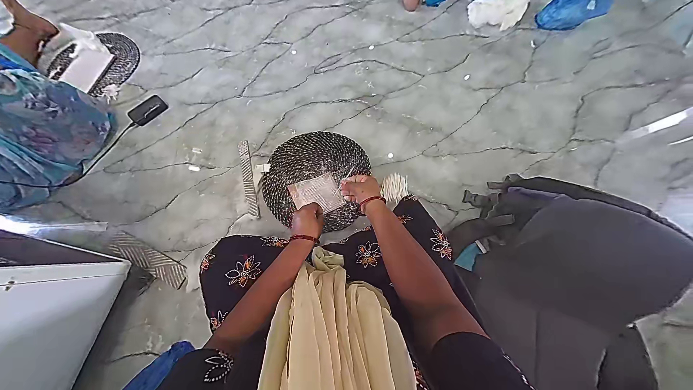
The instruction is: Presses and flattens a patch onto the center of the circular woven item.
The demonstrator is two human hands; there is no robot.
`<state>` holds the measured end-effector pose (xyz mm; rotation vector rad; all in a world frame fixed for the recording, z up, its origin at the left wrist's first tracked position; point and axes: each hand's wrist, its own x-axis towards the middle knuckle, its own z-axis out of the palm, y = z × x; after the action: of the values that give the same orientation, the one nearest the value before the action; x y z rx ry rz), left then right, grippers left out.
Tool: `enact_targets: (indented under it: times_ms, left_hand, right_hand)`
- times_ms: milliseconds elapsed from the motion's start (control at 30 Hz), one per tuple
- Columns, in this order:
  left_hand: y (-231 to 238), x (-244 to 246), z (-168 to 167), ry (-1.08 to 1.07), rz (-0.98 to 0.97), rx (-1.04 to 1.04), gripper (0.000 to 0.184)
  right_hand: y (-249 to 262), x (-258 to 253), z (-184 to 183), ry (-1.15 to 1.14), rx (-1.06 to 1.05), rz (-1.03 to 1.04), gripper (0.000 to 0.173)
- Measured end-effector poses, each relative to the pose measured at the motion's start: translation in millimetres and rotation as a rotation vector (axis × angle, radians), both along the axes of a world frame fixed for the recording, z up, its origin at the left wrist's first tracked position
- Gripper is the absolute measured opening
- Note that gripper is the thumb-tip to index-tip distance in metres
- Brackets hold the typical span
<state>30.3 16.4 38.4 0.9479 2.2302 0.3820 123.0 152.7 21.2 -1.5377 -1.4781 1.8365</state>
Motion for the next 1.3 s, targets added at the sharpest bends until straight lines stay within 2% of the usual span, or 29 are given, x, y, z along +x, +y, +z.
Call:
enact_targets:
  times_ms: [600,900,1100,1200,1300]
  left_hand:
    - [-4.3,3.9,2.6,-0.118,-0.017,0.048,0.021]
    - [-3.9,3.7,6.9,-0.235,-0.013,0.063,0.024]
    - [-18.5,-0.4,-14.5,-0.345,-0.034,0.020,0.027]
    - [-30.2,-15.4,-23.1,-0.315,0.007,0.014,0.030]
    - [-47.4,-45.9,-23.8,-0.299,0.164,0.113,0.030]
  right_hand:
    - [5.4,1.8,-4.3,-0.033,-0.042,-0.068,0.019]
    - [8.8,5.2,-8.1,0.005,-0.072,-0.175,0.017]
    - [30.0,21.1,10.6,0.070,-0.045,-0.348,0.021]
    - [46.7,30.1,20.3,0.001,-0.001,-0.272,0.018]
    - [70.4,40.7,29.6,-0.225,0.083,-0.048,0.025]
